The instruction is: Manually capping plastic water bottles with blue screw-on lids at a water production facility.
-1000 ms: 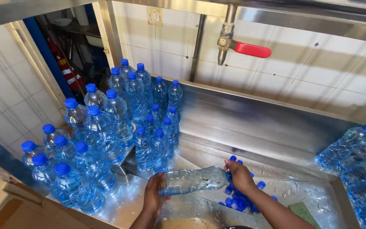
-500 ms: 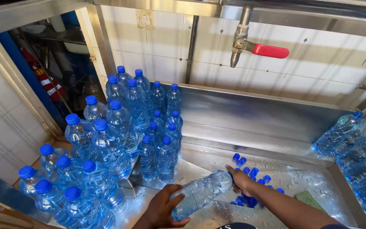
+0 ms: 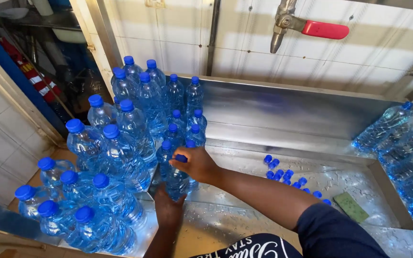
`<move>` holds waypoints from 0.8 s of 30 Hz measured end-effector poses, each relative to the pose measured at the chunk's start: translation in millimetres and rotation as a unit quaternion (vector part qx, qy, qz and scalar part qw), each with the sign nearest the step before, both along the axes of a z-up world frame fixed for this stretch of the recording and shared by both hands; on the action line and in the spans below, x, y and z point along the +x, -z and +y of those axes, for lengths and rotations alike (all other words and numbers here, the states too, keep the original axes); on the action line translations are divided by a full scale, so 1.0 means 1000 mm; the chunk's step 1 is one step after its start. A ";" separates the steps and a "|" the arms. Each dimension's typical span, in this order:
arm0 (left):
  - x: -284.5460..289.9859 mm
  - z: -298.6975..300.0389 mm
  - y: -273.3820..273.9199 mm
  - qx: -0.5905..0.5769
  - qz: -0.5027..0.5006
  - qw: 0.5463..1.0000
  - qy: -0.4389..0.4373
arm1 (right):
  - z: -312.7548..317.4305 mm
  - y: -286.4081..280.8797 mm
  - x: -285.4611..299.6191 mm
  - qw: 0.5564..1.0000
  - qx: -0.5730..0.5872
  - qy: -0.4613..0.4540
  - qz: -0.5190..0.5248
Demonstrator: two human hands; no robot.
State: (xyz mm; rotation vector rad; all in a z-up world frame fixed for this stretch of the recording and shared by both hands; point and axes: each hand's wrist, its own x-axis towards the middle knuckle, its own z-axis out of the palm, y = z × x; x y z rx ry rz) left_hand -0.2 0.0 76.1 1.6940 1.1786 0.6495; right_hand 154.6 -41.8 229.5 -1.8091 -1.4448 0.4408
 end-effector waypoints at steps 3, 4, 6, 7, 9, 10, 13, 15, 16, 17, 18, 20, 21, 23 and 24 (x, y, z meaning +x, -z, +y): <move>0.010 0.016 0.029 0.058 0.066 0.996 0.024 | 0.016 0.004 -0.001 0.999 -0.019 0.018 -0.030; 0.012 0.020 0.034 0.045 0.097 0.994 0.024 | 0.020 0.005 -0.002 0.999 -0.019 0.029 -0.018; 0.017 0.024 0.052 0.031 0.130 0.991 0.026 | 0.029 0.015 0.001 0.999 -0.022 0.041 -0.005; 0.018 0.025 0.065 0.113 0.106 0.988 0.025 | 0.033 0.023 0.004 0.999 -0.032 0.031 -0.029; 0.019 0.029 0.085 0.198 0.083 0.976 0.027 | 0.039 0.038 0.008 0.998 -0.039 0.025 -0.052; 0.018 0.028 0.093 0.212 0.123 0.969 0.014 | 0.039 0.046 0.009 0.997 -0.061 0.010 -0.050; 0.022 0.024 0.079 0.246 0.135 0.960 -0.003 | 0.032 0.059 0.016 0.996 -0.091 -0.005 -0.011; 0.026 0.023 0.084 0.257 0.110 0.960 -0.009 | 0.019 0.059 0.027 0.994 -0.107 -0.010 0.028; 0.027 0.025 0.101 0.303 0.106 0.947 -0.026 | 0.008 0.058 0.035 0.992 -0.081 -0.036 0.087; 0.028 0.027 0.118 0.348 0.102 0.931 -0.043 | -0.003 0.057 0.043 0.986 -0.055 -0.061 0.147; 0.026 0.016 0.083 0.347 0.100 0.932 -0.034 | -0.024 0.062 0.059 0.986 -0.055 -0.052 0.149; 0.022 -0.005 0.014 0.122 0.150 0.981 -0.027 | -0.067 0.071 0.091 0.981 -0.102 0.047 0.158; 0.029 -0.002 0.020 0.122 0.149 0.981 -0.019 | -0.094 0.116 0.128 0.980 -0.103 0.055 0.160; 0.030 -0.007 0.035 0.211 0.116 0.965 -0.099 | -0.150 0.203 0.186 0.982 -0.148 0.104 -0.060; 0.030 -0.007 0.053 0.210 0.118 0.966 -0.093 | -0.176 0.230 0.197 0.981 -0.150 0.109 -0.057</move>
